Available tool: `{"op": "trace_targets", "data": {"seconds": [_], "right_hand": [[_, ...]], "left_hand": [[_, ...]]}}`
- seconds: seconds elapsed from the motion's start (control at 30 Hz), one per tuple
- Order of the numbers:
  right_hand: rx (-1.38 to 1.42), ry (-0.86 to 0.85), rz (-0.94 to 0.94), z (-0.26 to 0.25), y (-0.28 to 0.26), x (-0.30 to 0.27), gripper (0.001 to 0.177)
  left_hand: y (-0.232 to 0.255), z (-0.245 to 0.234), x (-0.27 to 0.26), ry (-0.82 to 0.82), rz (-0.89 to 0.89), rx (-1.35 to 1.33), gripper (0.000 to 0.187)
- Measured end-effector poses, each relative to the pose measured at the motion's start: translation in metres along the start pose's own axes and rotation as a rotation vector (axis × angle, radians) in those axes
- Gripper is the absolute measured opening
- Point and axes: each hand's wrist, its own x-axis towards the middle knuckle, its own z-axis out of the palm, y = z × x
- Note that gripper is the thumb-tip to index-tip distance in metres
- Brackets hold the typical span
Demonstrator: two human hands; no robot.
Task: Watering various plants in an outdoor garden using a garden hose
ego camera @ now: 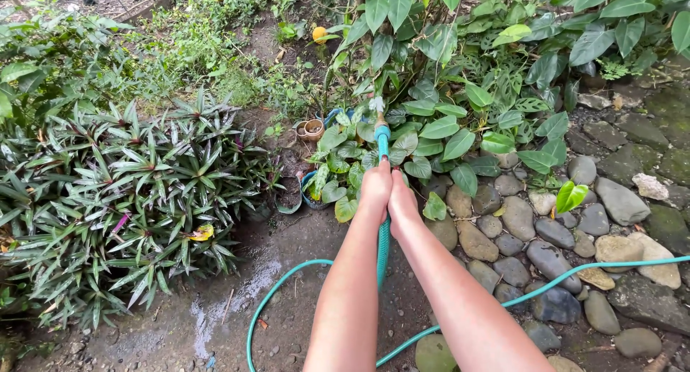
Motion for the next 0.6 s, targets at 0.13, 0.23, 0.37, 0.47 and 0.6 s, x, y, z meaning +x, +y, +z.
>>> {"op": "trace_targets", "data": {"seconds": [0.13, 0.23, 0.37, 0.47, 0.6], "right_hand": [[0.003, 0.003, -0.007, 0.001, -0.006, -0.001, 0.075], [0.008, 0.01, -0.015, 0.002, -0.01, -0.003, 0.076], [0.018, 0.024, -0.025, 0.009, -0.016, -0.006, 0.076], [0.027, 0.032, -0.032, 0.012, -0.021, -0.009, 0.076], [0.038, 0.038, -0.043, 0.016, -0.029, -0.011, 0.077]], "left_hand": [[0.012, -0.01, -0.004, -0.01, 0.054, 0.082, 0.064], [0.016, -0.013, -0.003, 0.003, -0.024, -0.051, 0.068], [0.02, -0.021, -0.005, 0.004, -0.022, -0.095, 0.067], [0.027, -0.031, -0.014, 0.01, -0.011, -0.088, 0.065], [0.017, -0.029, 0.015, 0.029, -0.005, -0.103, 0.064]]}}
